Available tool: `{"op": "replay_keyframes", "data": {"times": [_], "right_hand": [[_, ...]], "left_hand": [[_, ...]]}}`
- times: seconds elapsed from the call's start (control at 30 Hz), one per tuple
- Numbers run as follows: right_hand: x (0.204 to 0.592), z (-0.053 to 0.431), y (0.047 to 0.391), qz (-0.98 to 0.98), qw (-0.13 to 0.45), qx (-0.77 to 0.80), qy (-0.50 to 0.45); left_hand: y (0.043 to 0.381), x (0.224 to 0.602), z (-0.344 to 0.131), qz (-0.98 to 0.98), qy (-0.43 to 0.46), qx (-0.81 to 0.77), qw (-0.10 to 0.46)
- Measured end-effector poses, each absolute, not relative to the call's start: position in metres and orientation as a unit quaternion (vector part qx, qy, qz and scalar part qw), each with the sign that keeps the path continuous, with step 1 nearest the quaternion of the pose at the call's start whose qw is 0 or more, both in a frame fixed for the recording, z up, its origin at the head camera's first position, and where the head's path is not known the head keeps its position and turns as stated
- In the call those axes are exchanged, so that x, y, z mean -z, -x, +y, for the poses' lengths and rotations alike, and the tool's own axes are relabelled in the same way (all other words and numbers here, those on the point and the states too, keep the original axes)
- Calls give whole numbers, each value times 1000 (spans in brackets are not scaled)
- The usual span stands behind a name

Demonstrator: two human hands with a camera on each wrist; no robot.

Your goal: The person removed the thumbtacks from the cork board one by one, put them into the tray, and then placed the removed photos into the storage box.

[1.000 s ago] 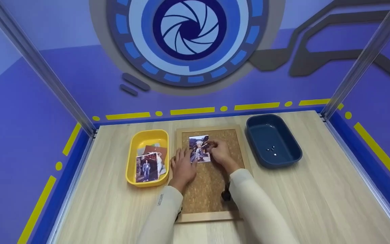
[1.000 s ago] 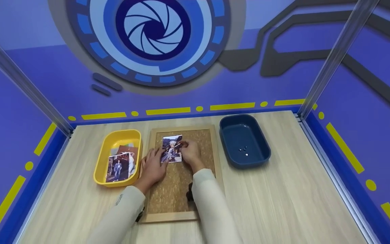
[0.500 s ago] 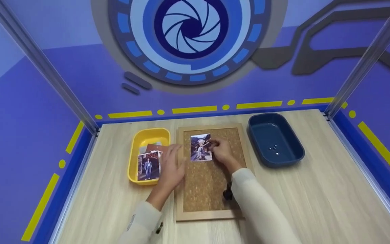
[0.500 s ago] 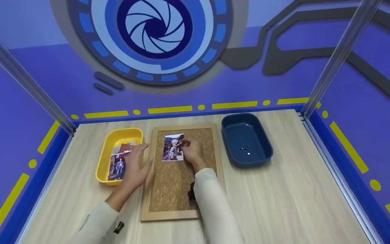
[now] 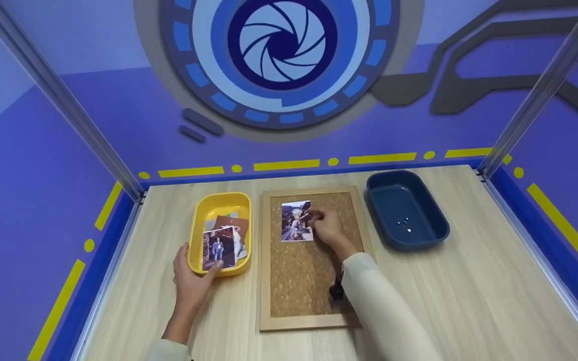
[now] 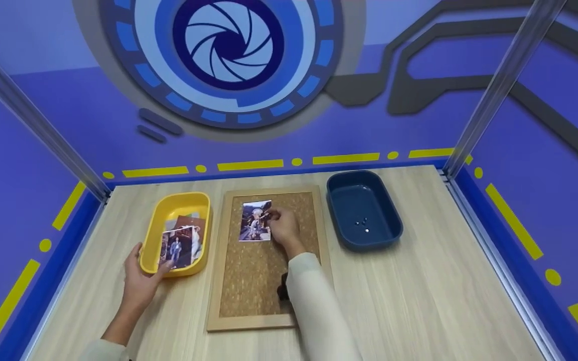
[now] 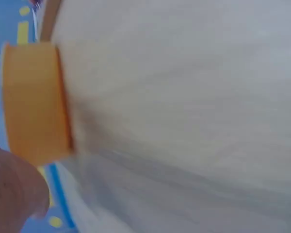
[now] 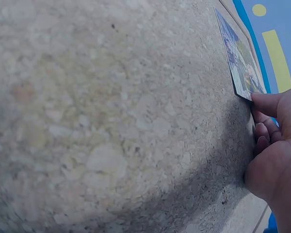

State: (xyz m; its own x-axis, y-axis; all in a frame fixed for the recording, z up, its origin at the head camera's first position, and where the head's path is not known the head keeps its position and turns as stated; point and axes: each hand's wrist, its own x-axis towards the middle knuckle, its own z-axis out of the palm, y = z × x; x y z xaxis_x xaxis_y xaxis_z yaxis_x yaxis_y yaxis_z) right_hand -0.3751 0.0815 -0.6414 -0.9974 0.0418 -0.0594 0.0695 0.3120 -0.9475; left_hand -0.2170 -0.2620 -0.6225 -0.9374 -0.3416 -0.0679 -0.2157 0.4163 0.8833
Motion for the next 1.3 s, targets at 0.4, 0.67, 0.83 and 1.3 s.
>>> {"op": "replay_keyframes", "data": {"times": [0.4, 0.67, 0.83, 1.3], "right_hand": [[646, 81, 373, 802, 8, 597, -16], [641, 81, 373, 800, 8, 599, -14], [640, 84, 374, 793, 13, 609, -20], [636, 86, 374, 773, 32, 633, -36]], "left_hand": [[218, 645, -282, -763, -181, 620, -11], [218, 644, -279, -776, -180, 605, -13], [221, 642, -279, -776, -177, 605, -11], [222, 642, -279, -774, -182, 606, -12]]}}
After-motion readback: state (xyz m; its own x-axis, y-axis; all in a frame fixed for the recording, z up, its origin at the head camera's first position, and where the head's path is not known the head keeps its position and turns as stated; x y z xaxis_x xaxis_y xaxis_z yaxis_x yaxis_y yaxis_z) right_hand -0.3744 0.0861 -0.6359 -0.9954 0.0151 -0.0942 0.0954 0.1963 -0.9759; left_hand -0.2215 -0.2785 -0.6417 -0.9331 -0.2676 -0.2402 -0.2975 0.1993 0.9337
